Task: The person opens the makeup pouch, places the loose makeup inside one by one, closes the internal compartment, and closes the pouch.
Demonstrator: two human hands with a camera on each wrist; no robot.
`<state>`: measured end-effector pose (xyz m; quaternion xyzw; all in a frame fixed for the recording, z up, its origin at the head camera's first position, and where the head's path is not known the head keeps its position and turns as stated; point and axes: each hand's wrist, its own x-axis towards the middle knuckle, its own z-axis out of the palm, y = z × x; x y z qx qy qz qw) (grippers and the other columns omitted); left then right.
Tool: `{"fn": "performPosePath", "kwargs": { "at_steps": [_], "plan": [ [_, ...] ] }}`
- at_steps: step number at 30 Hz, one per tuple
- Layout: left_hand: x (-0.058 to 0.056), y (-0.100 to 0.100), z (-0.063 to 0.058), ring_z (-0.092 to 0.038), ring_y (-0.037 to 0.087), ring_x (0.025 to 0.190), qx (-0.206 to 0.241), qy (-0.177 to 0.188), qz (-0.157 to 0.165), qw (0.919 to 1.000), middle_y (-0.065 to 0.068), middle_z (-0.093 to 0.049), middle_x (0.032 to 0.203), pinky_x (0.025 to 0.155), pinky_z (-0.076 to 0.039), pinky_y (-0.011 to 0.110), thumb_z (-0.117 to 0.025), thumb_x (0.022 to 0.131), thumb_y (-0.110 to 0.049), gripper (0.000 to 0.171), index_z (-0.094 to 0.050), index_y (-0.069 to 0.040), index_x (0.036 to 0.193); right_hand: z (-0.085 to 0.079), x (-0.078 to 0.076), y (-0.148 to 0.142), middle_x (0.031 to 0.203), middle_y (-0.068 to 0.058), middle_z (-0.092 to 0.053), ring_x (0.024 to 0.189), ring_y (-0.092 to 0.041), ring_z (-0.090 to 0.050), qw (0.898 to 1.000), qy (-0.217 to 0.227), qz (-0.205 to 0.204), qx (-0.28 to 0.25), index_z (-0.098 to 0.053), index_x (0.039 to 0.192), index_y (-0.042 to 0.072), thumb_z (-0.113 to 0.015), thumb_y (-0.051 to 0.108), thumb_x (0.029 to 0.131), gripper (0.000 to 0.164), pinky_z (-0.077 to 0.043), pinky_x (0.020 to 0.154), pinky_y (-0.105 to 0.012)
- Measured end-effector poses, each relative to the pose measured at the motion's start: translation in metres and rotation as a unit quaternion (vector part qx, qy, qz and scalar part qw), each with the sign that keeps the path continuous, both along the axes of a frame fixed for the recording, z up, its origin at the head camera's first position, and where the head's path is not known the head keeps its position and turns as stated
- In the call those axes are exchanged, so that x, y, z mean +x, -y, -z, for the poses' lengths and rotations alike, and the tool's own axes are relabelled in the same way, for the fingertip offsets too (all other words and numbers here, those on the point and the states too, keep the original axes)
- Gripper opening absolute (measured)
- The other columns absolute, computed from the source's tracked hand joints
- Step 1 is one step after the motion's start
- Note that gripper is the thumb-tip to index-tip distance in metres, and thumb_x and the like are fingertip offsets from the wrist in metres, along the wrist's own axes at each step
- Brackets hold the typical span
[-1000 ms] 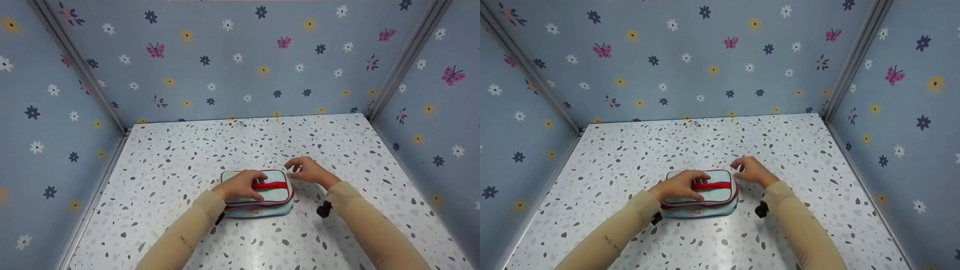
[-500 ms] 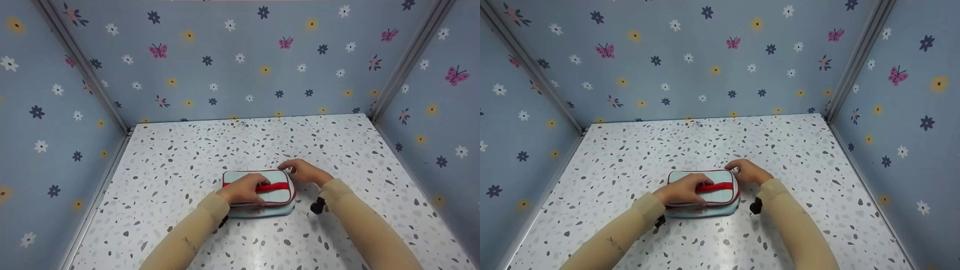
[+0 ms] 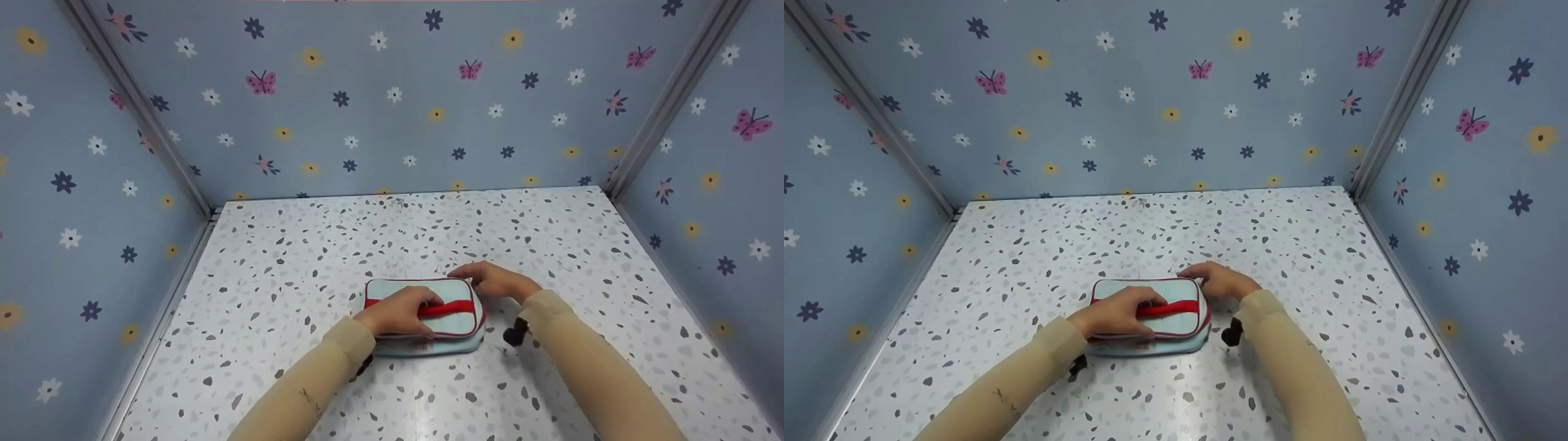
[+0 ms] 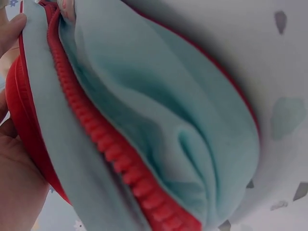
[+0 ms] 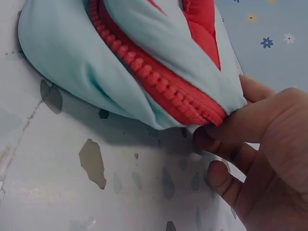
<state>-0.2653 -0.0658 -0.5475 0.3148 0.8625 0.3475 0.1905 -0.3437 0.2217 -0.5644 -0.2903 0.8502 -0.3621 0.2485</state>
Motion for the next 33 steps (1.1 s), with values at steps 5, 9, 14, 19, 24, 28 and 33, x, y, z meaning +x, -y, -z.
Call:
{"fn": "performPosePath", "kwargs": {
  "at_steps": [5,9,14,19,24,28,33],
  "plan": [
    [0.0020,0.0009,0.0015,-0.063,0.012,0.117,0.004,-0.006,0.004,1.0000,0.000,-0.073,0.130,0.115,-0.051,0.034,-0.092,0.086,-0.019,0.056,-0.071,-0.011,0.137,0.0002,0.0002,0.0008,0.151,-0.017,-0.066,0.137,-0.035,-0.061,1.000,0.013,0.010,0.000,-0.064,0.150,0.004,-0.063,-0.006,0.098,0.053,-0.049,0.116,-0.054],
    [0.0027,0.0017,0.0016,-0.063,0.013,0.117,0.004,-0.009,0.002,0.9999,0.000,-0.073,0.130,0.115,-0.050,0.034,-0.092,0.086,-0.020,0.055,-0.072,-0.011,0.137,0.0002,-0.0006,0.0011,0.146,-0.016,-0.070,0.125,-0.028,-0.064,1.000,0.005,0.010,0.006,-0.066,0.148,0.005,-0.065,-0.005,0.097,0.052,-0.052,0.108,-0.043],
    [0.0024,0.0027,0.0012,-0.062,0.013,0.118,0.001,-0.007,0.001,1.0000,0.000,-0.072,0.131,0.115,-0.050,0.034,-0.092,0.086,-0.021,0.056,-0.072,-0.012,0.137,-0.0004,-0.0022,0.0019,0.138,-0.014,-0.073,0.116,-0.022,-0.063,1.000,-0.019,-0.005,0.014,-0.069,0.144,0.006,-0.063,-0.007,0.095,0.051,-0.051,0.101,-0.038],
    [0.0018,0.0032,0.0013,-0.062,0.012,0.119,-0.001,-0.005,0.001,1.0000,-0.002,-0.072,0.132,0.115,-0.050,0.034,-0.092,0.087,-0.022,0.055,-0.072,-0.013,0.137,-0.0021,-0.0029,0.0033,0.118,-0.010,-0.076,0.097,-0.017,-0.060,0.999,-0.023,0.003,0.030,-0.075,0.134,0.004,-0.062,-0.011,0.091,0.047,-0.050,0.088,-0.032],
    [0.0024,0.0031,0.0028,-0.062,0.012,0.118,0.002,-0.009,0.000,1.0000,-0.002,-0.073,0.131,0.115,-0.050,0.034,-0.092,0.086,-0.022,0.054,-0.073,-0.013,0.136,-0.0031,-0.0048,0.0042,0.099,-0.006,-0.075,0.085,-0.013,-0.058,0.999,-0.004,0.014,0.047,-0.080,0.123,0.001,-0.062,-0.012,0.088,0.041,-0.049,0.079,-0.027],
    [0.0031,0.0033,0.0027,-0.062,0.011,0.119,-0.001,-0.010,-0.001,0.9999,-0.003,-0.072,0.130,0.115,-0.050,0.034,-0.093,0.086,-0.023,0.054,-0.073,-0.013,0.136,-0.0026,-0.0063,0.0048,0.105,-0.008,-0.076,0.091,-0.014,-0.061,0.998,0.000,0.013,0.063,-0.080,0.123,0.002,-0.063,-0.011,0.090,0.039,-0.051,0.086,-0.031],
    [0.0027,0.0029,0.0026,-0.062,0.011,0.120,-0.003,-0.011,0.002,0.9999,-0.003,-0.073,0.132,0.116,-0.050,0.033,-0.093,0.086,-0.024,0.055,-0.073,-0.013,0.136,-0.0020,-0.0062,0.0063,0.115,-0.010,-0.074,0.103,-0.018,-0.062,0.996,-0.013,0.017,0.089,-0.081,0.123,0.008,-0.062,-0.005,0.098,0.034,-0.053,0.100,-0.041]
  ]
}}
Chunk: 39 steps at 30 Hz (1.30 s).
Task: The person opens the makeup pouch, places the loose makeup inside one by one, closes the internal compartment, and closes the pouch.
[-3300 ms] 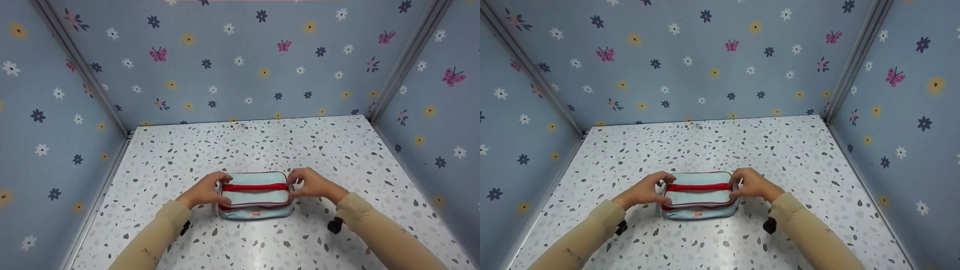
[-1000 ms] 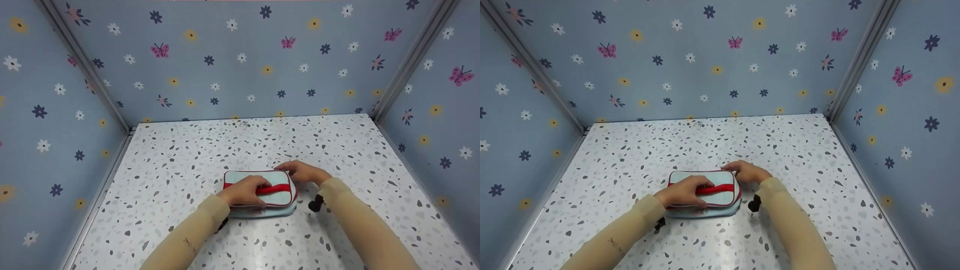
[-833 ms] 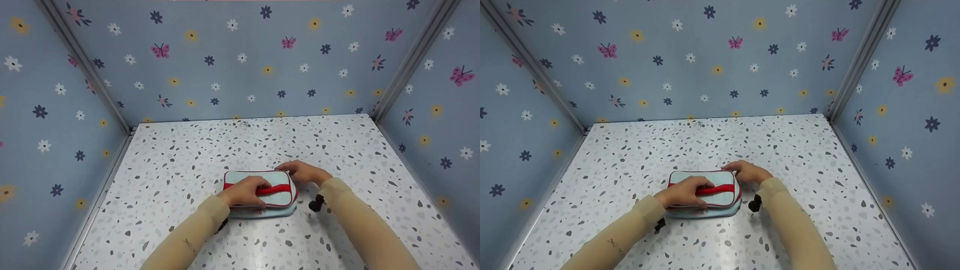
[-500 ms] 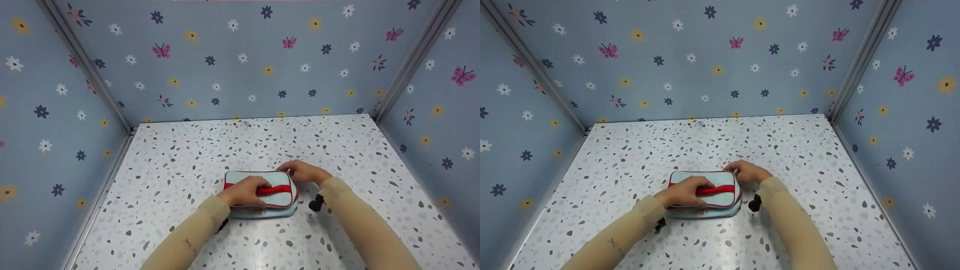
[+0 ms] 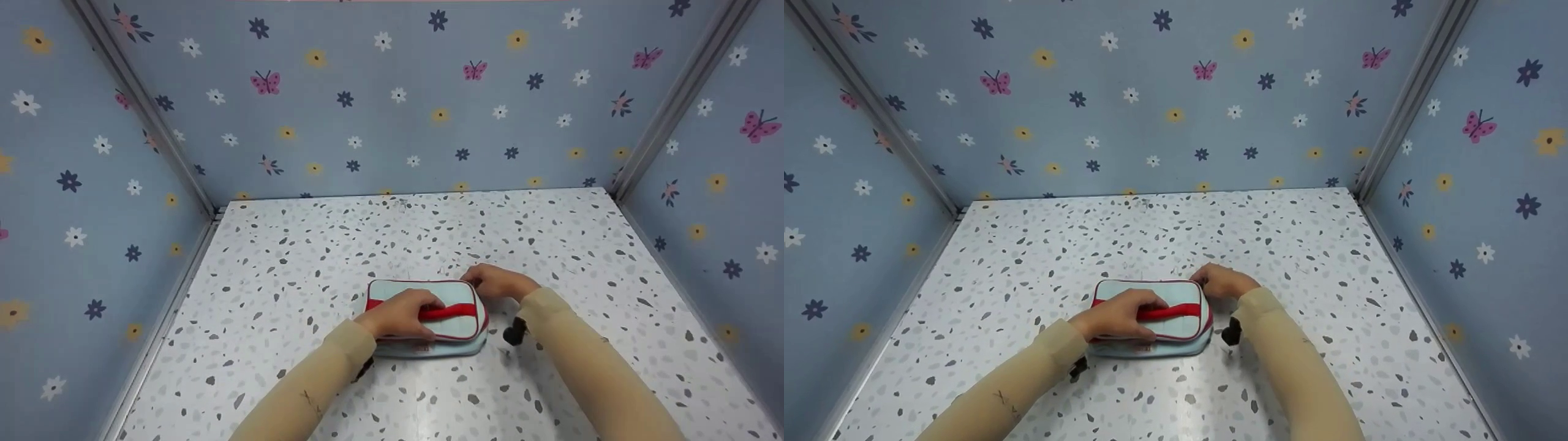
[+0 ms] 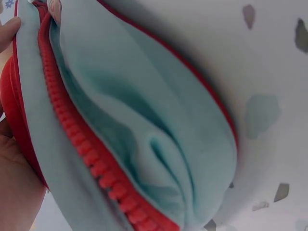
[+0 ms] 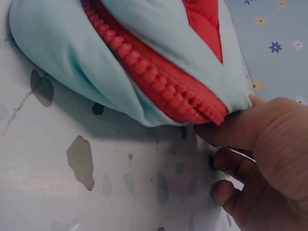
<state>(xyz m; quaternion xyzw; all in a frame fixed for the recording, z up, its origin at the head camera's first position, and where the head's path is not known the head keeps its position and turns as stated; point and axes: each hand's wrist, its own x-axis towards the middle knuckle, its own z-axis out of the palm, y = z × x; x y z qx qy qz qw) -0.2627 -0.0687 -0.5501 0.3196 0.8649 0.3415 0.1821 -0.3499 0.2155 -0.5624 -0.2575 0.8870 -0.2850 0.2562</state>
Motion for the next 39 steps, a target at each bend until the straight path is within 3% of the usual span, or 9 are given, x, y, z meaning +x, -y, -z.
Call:
{"fn": "performPosePath", "kwargs": {
  "at_steps": [4,14,18,22,25,31,35,39],
  "plan": [
    [-0.001,0.000,0.000,-0.062,0.011,0.120,-0.001,0.001,0.000,1.0000,-0.003,-0.073,0.132,0.116,-0.050,0.033,-0.093,0.086,-0.024,0.055,-0.073,-0.013,0.136,0.000,0.000,0.000,0.113,-0.010,-0.073,0.103,-0.019,-0.062,1.000,-0.011,-0.002,0.006,-0.082,0.121,0.007,-0.063,-0.002,0.100,0.030,-0.053,0.101,-0.044],
    [0.001,0.001,-0.001,-0.062,0.011,0.119,-0.002,0.002,0.003,1.0000,-0.004,-0.072,0.130,0.115,-0.050,0.033,-0.095,0.084,-0.026,0.059,-0.072,-0.014,0.137,-0.002,0.002,-0.004,0.102,-0.011,-0.072,0.093,-0.018,-0.059,0.997,-0.073,-0.017,-0.033,-0.082,0.100,0.003,-0.071,-0.003,0.095,0.014,-0.051,0.085,-0.034],
    [0.002,0.000,-0.003,-0.062,0.011,0.120,-0.020,-0.010,0.008,0.9997,-0.005,-0.071,0.131,0.116,-0.049,0.034,-0.096,0.082,-0.030,0.065,-0.070,-0.016,0.140,-0.003,0.002,-0.006,0.091,-0.004,-0.075,0.083,-0.012,-0.059,0.998,-0.054,0.000,-0.031,-0.084,0.103,0.004,-0.073,-0.002,0.094,0.016,-0.051,0.078,-0.029],
    [0.002,-0.001,-0.003,-0.062,0.012,0.121,-0.028,-0.019,0.009,0.9994,-0.006,-0.070,0.132,0.117,-0.049,0.035,-0.097,0.081,-0.033,0.068,-0.069,-0.017,0.140,-0.004,0.001,-0.009,0.088,-0.001,-0.074,0.078,-0.008,-0.058,0.999,-0.024,-0.013,-0.032,-0.085,0.107,0.002,-0.071,-0.002,0.096,0.018,-0.050,0.075,-0.024],
    [0.002,0.000,-0.002,-0.062,0.011,0.121,-0.029,-0.020,0.006,0.9994,-0.006,-0.070,0.132,0.117,-0.049,0.034,-0.097,0.081,-0.033,0.067,-0.070,-0.017,0.140,-0.004,-0.001,-0.012,0.086,0.001,-0.071,0.075,-0.008,-0.056,0.999,-0.007,-0.032,-0.037,-0.084,0.109,0.001,-0.068,0.000,0.099,0.019,-0.048,0.073,-0.023],
    [0.002,0.000,-0.001,-0.063,0.011,0.116,-0.023,-0.028,0.000,0.9994,-0.006,-0.072,0.128,0.114,-0.051,0.034,-0.094,0.084,-0.032,0.058,-0.072,-0.018,0.136,-0.002,-0.003,-0.015,0.079,0.008,-0.063,0.070,-0.007,-0.052,0.998,0.002,-0.031,-0.047,-0.082,0.107,-0.001,-0.066,0.003,0.101,0.017,-0.044,0.068,-0.023],
    [0.003,0.000,-0.001,-0.063,0.012,0.114,-0.016,-0.032,-0.005,0.9993,-0.005,-0.074,0.126,0.112,-0.051,0.035,-0.092,0.086,-0.032,0.054,-0.073,-0.017,0.135,-0.001,-0.003,-0.014,0.081,0.009,-0.068,0.073,-0.006,-0.056,0.998,-0.003,-0.011,-0.059,-0.082,0.106,-0.002,-0.069,0.004,0.098,0.016,-0.048,0.070,-0.023],
    [0.002,0.000,-0.002,-0.064,0.013,0.115,-0.006,-0.028,-0.010,0.9995,-0.003,-0.074,0.127,0.113,-0.052,0.036,-0.091,0.086,-0.031,0.054,-0.074,-0.015,0.135,-0.002,-0.001,-0.014,0.093,0.000,-0.079,0.079,-0.008,-0.062,0.998,0.000,0.033,-0.058,-0.084,0.110,0.001,-0.071,0.002,0.097,0.018,-0.053,0.076,-0.024]
  ]
}}
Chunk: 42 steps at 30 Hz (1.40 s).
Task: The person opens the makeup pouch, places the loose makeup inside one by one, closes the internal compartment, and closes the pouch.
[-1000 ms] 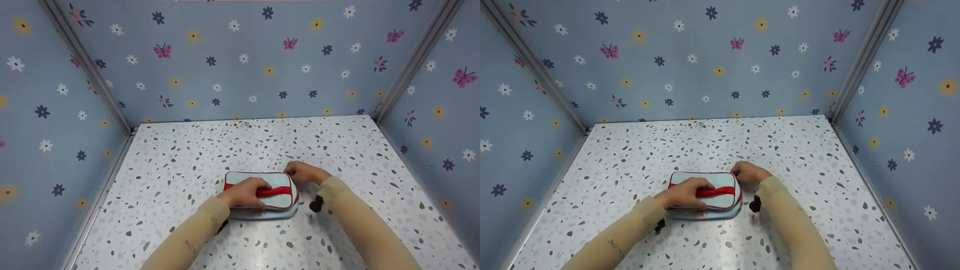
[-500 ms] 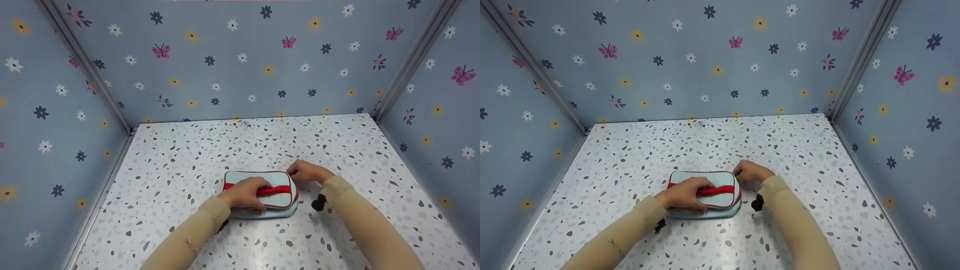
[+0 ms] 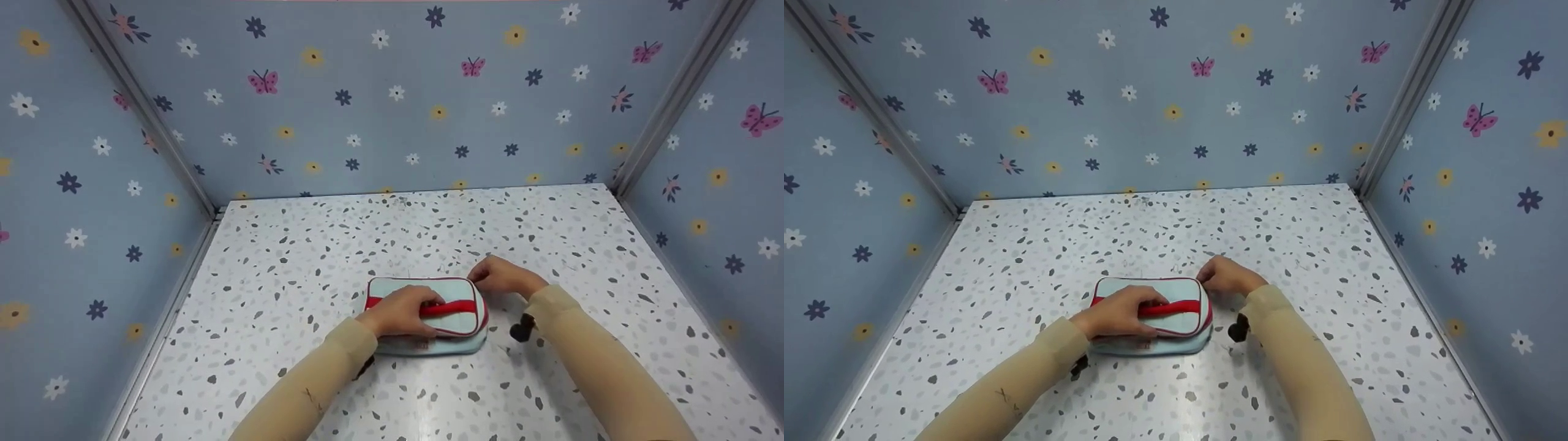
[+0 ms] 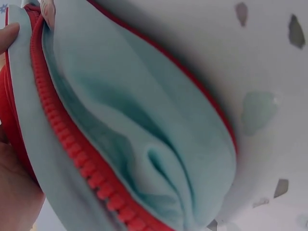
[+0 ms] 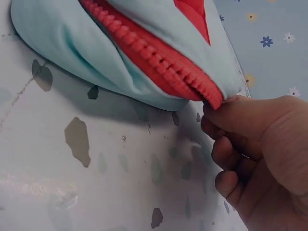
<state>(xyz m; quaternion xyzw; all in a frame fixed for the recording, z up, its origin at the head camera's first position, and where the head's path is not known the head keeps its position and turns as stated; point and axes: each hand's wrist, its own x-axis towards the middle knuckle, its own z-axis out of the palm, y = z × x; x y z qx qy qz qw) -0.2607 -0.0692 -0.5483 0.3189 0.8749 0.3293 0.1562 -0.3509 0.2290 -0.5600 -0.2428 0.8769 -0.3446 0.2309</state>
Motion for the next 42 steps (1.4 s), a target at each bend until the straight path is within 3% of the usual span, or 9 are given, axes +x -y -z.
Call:
{"fn": "performPosePath", "kwargs": {
  "at_steps": [5,13,22,30,42],
  "plan": [
    [-0.004,-0.001,0.001,-0.065,0.014,0.116,0.017,0.002,-0.009,0.9998,-0.001,-0.075,0.127,0.112,-0.053,0.036,-0.092,0.087,-0.030,0.053,-0.075,-0.013,0.134,-0.003,0.002,-0.003,0.104,-0.009,-0.083,0.084,-0.009,-0.067,0.999,-0.013,0.033,-0.004,-0.085,0.112,0.004,-0.071,0.001,0.099,0.019,-0.055,0.077,-0.024],
    [-0.010,-0.003,0.002,-0.067,0.015,0.117,0.026,0.013,-0.033,0.9990,0.002,-0.076,0.129,0.112,-0.053,0.037,-0.093,0.085,-0.033,0.058,-0.075,-0.010,0.135,-0.005,0.001,-0.007,0.098,-0.008,-0.082,0.077,-0.008,-0.064,0.998,-0.001,0.054,-0.016,-0.083,0.114,0.000,-0.071,0.003,0.100,0.019,-0.052,0.071,-0.022],
    [-0.018,-0.008,0.003,-0.067,0.017,0.113,0.014,-0.003,-0.041,0.9990,0.005,-0.077,0.123,0.109,-0.054,0.036,-0.092,0.086,-0.034,0.057,-0.077,-0.007,0.133,-0.004,0.001,0.000,0.106,-0.016,-0.083,0.085,-0.008,-0.066,0.994,-0.062,0.084,-0.030,-0.084,0.111,-0.001,-0.073,-0.003,0.096,0.019,-0.053,0.075,-0.021],
    [-0.020,-0.010,0.000,-0.066,0.012,0.103,-0.002,0.006,-0.049,0.9988,0.004,-0.078,0.118,0.102,-0.056,0.034,-0.093,0.086,-0.038,0.057,-0.079,-0.008,0.132,-0.005,0.002,-0.009,0.104,-0.018,-0.082,0.085,-0.007,-0.065,0.993,-0.090,0.069,-0.038,-0.083,0.107,-0.004,-0.073,-0.003,0.096,0.015,-0.053,0.075,-0.021],
    [-0.020,-0.012,0.002,-0.057,0.008,0.081,0.000,0.006,-0.038,0.9993,-0.005,-0.076,0.093,0.081,-0.052,0.026,-0.088,0.087,-0.029,0.038,-0.084,-0.011,0.119,-0.008,0.007,-0.024,0.100,-0.012,-0.082,0.082,-0.006,-0.066,0.997,-0.024,0.057,-0.037,-0.083,0.111,-0.003,-0.076,-0.003,0.095,0.017,-0.056,0.074,-0.019]
  ]
}}
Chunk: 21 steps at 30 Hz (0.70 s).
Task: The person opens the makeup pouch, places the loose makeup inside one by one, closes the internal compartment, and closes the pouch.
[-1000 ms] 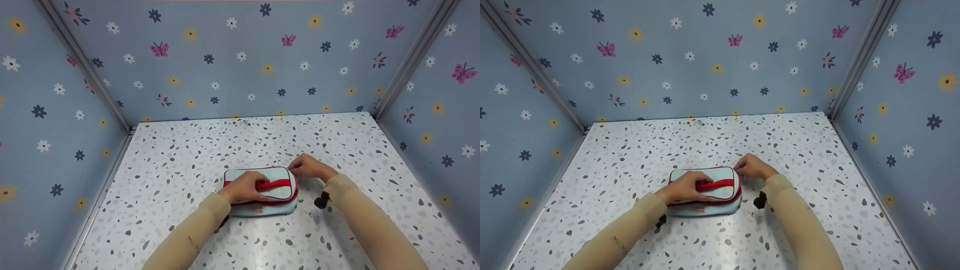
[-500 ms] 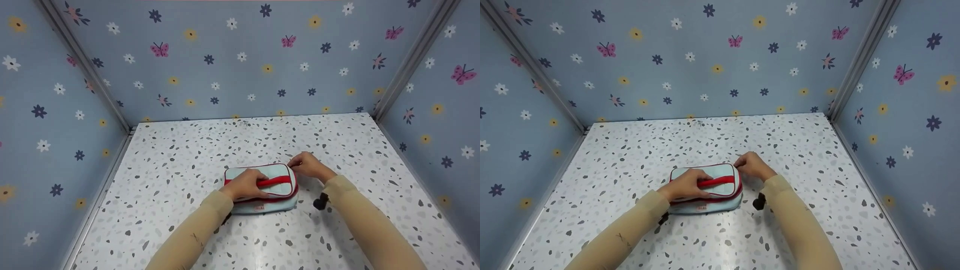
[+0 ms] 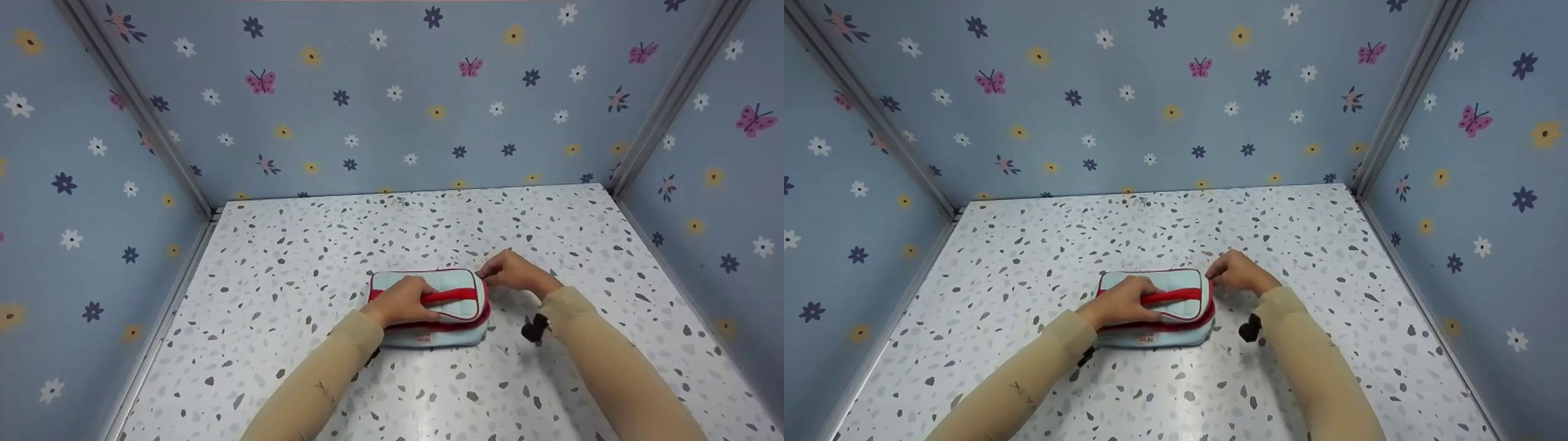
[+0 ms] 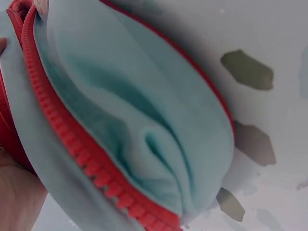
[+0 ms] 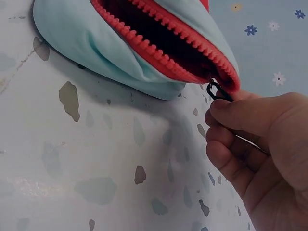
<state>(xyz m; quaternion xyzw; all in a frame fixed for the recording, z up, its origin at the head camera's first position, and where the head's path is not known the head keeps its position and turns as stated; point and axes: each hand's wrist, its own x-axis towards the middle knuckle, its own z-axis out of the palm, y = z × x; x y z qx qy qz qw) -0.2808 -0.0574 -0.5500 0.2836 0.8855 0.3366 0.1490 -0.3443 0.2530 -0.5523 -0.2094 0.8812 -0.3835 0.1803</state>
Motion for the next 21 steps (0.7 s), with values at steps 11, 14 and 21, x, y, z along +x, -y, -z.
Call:
{"fn": "performPosePath", "kwargs": {
  "at_steps": [11,14,21],
  "plan": [
    [0.001,-0.002,-0.003,-0.060,0.020,0.120,-0.035,-0.040,0.008,0.9985,0.006,-0.064,0.133,0.111,-0.052,0.037,-0.091,0.088,-0.041,0.056,-0.078,-0.009,0.132,0.007,0.001,0.000,0.102,-0.015,-0.083,0.081,-0.005,-0.065,1.000,-0.021,0.020,0.000,-0.084,0.108,-0.002,-0.075,-0.001,0.097,0.014,-0.054,0.072,-0.020],
    [-0.001,-0.004,-0.005,-0.056,0.025,0.138,-0.046,-0.061,0.018,0.9969,0.009,-0.060,0.149,0.122,-0.046,0.040,-0.091,0.088,-0.043,0.055,-0.078,-0.011,0.130,0.007,0.000,0.001,0.100,-0.015,-0.083,0.080,-0.006,-0.065,0.999,-0.023,0.027,-0.003,-0.084,0.107,-0.002,-0.075,-0.002,0.096,0.014,-0.054,0.071,-0.020],
    [-0.009,-0.010,-0.007,-0.041,0.030,0.160,-0.076,-0.067,0.043,0.9939,0.011,-0.051,0.167,0.135,-0.028,0.048,-0.091,0.085,-0.042,0.061,-0.073,-0.015,0.136,0.006,0.000,0.005,0.097,-0.010,-0.082,0.078,-0.008,-0.065,0.999,-0.028,0.033,0.000,-0.084,0.106,0.000,-0.074,-0.001,0.097,0.014,-0.054,0.071,-0.022]
  ]
}}
